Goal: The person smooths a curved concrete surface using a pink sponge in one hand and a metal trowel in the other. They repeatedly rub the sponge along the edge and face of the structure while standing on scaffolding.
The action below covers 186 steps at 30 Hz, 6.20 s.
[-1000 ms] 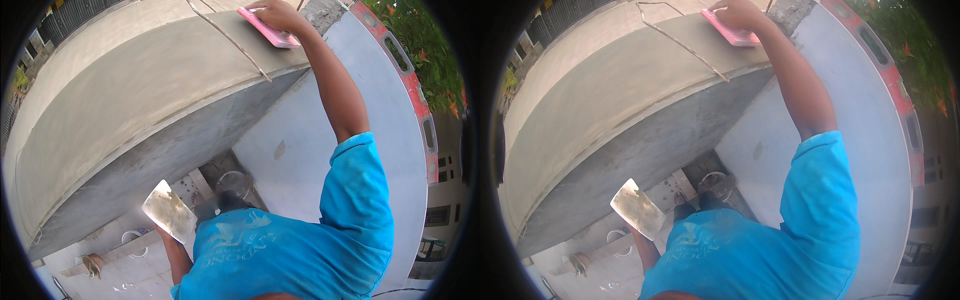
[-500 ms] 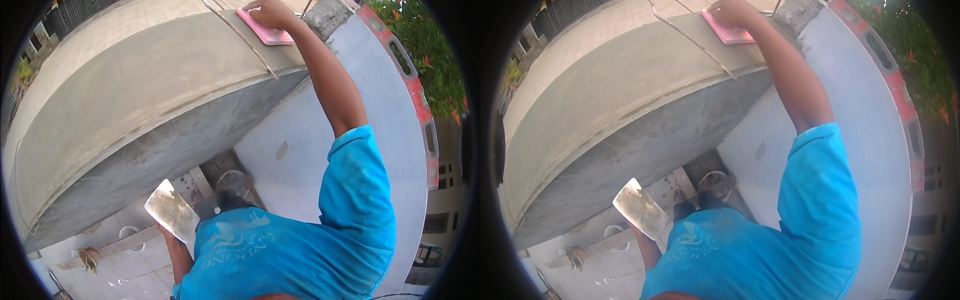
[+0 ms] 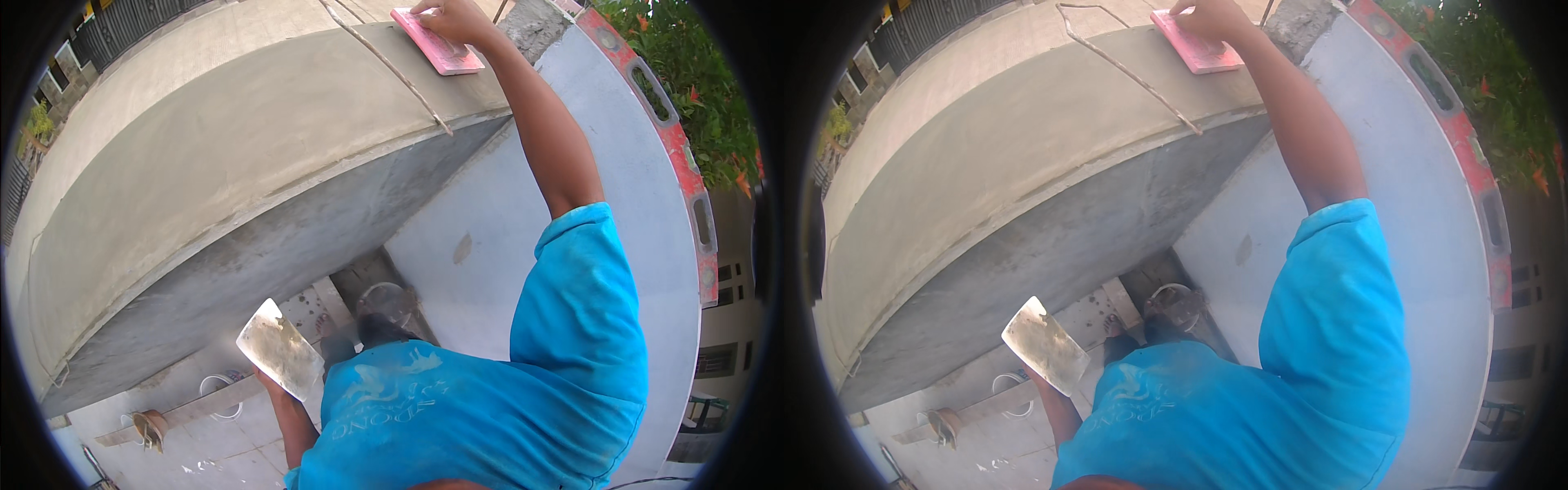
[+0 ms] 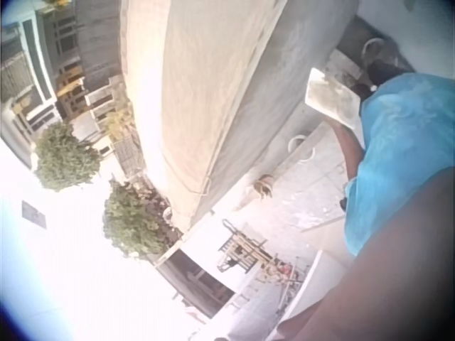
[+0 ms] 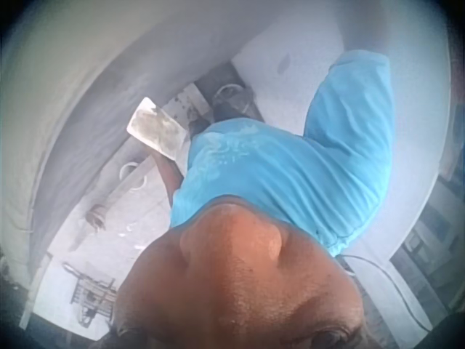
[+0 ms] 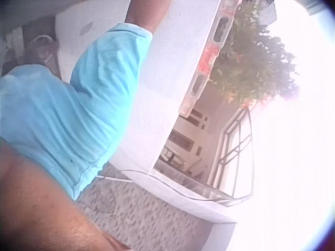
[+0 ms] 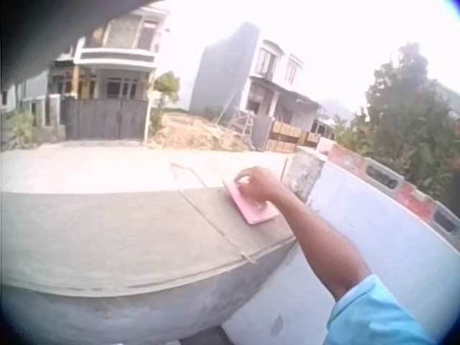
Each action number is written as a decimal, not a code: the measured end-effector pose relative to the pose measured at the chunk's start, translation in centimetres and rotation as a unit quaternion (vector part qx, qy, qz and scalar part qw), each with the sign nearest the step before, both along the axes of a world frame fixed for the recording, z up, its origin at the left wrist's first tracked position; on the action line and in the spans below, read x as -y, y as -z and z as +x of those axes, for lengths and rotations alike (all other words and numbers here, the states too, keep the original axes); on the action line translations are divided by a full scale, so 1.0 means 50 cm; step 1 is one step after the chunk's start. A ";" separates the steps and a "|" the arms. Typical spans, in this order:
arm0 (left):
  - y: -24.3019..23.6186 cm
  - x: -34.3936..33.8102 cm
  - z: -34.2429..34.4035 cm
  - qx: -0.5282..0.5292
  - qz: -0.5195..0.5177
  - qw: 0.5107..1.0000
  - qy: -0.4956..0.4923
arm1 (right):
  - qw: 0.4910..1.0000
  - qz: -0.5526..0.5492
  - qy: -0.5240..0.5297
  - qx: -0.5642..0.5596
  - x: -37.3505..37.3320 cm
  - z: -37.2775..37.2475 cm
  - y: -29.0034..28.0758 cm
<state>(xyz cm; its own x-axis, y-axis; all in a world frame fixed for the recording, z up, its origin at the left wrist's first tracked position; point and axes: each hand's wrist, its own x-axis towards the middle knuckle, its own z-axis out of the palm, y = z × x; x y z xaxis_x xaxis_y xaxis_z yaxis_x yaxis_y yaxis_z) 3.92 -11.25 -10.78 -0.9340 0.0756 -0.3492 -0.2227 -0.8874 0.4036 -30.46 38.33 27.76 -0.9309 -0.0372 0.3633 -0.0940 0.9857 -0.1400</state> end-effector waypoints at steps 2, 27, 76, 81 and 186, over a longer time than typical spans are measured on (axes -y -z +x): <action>-0.001 0.003 0.002 -0.005 -0.001 1.000 -0.006 | 1.000 0.014 -0.021 -0.002 -0.009 -0.047 0.030; -0.024 0.003 0.014 0.071 -0.092 0.991 -0.064 | 0.999 -0.006 -0.024 0.022 0.015 -0.047 0.046; -0.123 -0.009 -0.043 0.050 -0.175 0.981 0.071 | 0.977 0.041 -0.133 0.163 -0.007 0.440 -0.128; -0.138 -0.020 -0.047 0.045 -0.188 0.977 0.090 | 0.997 0.014 -0.064 0.047 -0.074 0.424 -0.155; -0.221 -0.112 -0.021 -0.229 -0.384 0.894 0.006 | 0.995 -0.059 -0.046 0.058 -0.064 0.093 -0.092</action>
<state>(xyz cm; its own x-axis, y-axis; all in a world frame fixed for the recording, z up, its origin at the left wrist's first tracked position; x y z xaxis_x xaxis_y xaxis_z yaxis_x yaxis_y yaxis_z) 2.86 -5.63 0.30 -0.9930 -0.0111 0.1175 0.1152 -0.3083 0.9443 -25.83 41.51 32.35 -0.9615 -0.0882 0.2602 -0.1602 0.9494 -0.2702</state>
